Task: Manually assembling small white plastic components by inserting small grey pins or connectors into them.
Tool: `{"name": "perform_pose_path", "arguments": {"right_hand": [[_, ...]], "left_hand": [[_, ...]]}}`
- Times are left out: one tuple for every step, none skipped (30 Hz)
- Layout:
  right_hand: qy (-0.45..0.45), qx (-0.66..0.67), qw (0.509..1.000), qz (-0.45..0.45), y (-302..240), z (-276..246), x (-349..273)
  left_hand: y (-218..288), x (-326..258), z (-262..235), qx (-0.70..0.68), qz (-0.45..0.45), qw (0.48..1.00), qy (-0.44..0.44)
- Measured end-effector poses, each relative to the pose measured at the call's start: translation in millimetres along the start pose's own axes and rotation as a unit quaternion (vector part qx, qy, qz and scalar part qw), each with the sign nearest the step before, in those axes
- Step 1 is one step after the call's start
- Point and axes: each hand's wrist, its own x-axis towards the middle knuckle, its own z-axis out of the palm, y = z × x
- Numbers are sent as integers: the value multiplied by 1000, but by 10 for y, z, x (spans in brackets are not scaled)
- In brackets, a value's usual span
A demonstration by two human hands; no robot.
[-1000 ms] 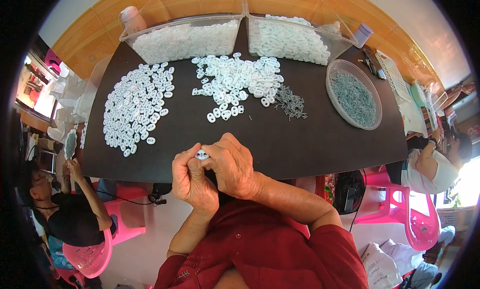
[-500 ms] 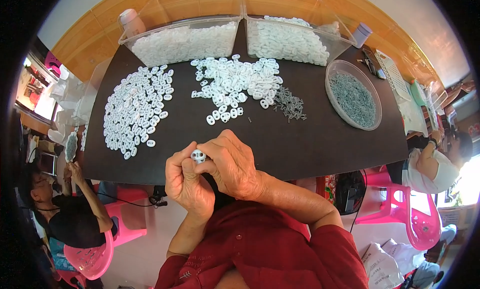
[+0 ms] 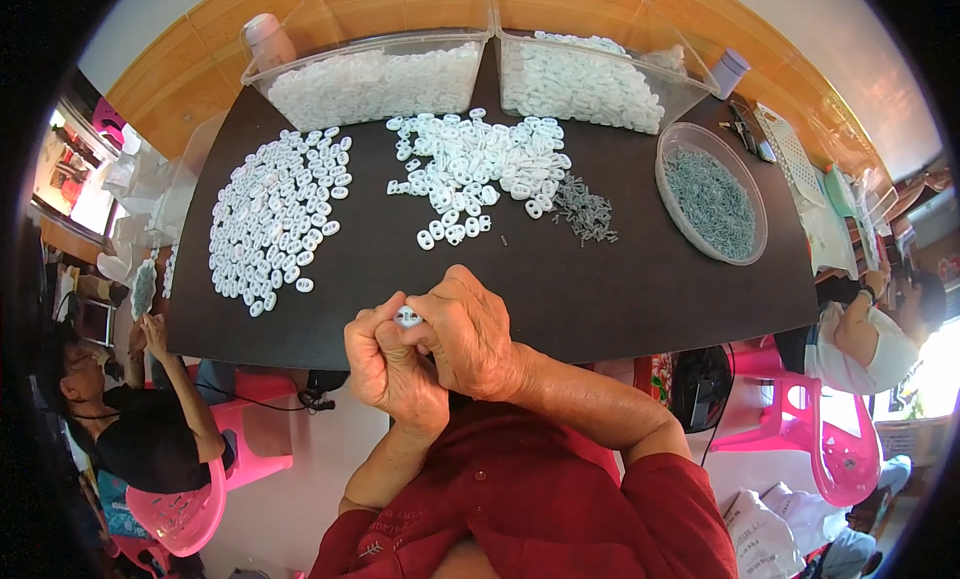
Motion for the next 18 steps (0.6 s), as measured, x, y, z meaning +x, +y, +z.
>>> {"name": "perform_pose_path", "arguments": {"right_hand": [[3, -1, 1000, 2, 12, 2, -14], [5, -3, 1000, 4, 26, 1, -25], [5, -3, 1000, 4, 44, -3, -30], [-2, -3, 1000, 2, 51, -11, -38], [-10, -3, 1000, 0, 57, -20, -42], [-10, -6, 1000, -1, 57, -24, -41], [-4, -4, 1000, 0, 62, -29, -31], [2, -3, 1000, -1, 61, -36, -15], [4, -14, 1000, -5, 35, -25, 0], [12, 12, 1000, 15, 35, -21, 13], [20, 37, 999, 33, 46, -60, 31], [22, 24, 999, 26, 83, -121, 30], [4, 19, 999, 35, 100, -147, 13], [-13, 16, 999, 44, 120, -180, 15], [-20, 1, 999, 41, 165, -250, 39], [-19, -2, 999, 39, 224, -328, 86], [-29, -56, 998, 2, 327, -423, 150], [-39, -108, 993, -34, 446, -526, 223]], "left_hand": [[-20, 3, 4, 10, 6, 1000, -1], [-38, 13, 13, 10, 6, 1000, -1], [-56, 27, 25, 18, 13, 1000, 8], [-65, 30, 30, 26, 19, 999, 15], [-70, 24, 30, 24, 19, 999, 14], [-71, 13, 29, 17, 7, 1000, 14], [-75, 17, 41, 5, -3, 1000, 10], [-62, 21, 32, -3, -1, 1000, 5], [-32, 24, -9, 21, -10, 1000, -13], [-30, 31, -21, 40, -17, 999, -29], [7, 35, -37, 56, -50, 997, -36], [29, 72, -55, 74, -66, 993, -59], [63, 104, -81, 50, -89, 991, -86], [96, 147, -83, 29, -111, 987, -113], [137, 210, -56, 22, -107, 987, -119], [187, 269, -44, 60, -126, 981, -138], [195, 329, -43, 101, -143, 972, -154], [138, 399, -86, 104, -141, 973, -151]]}}
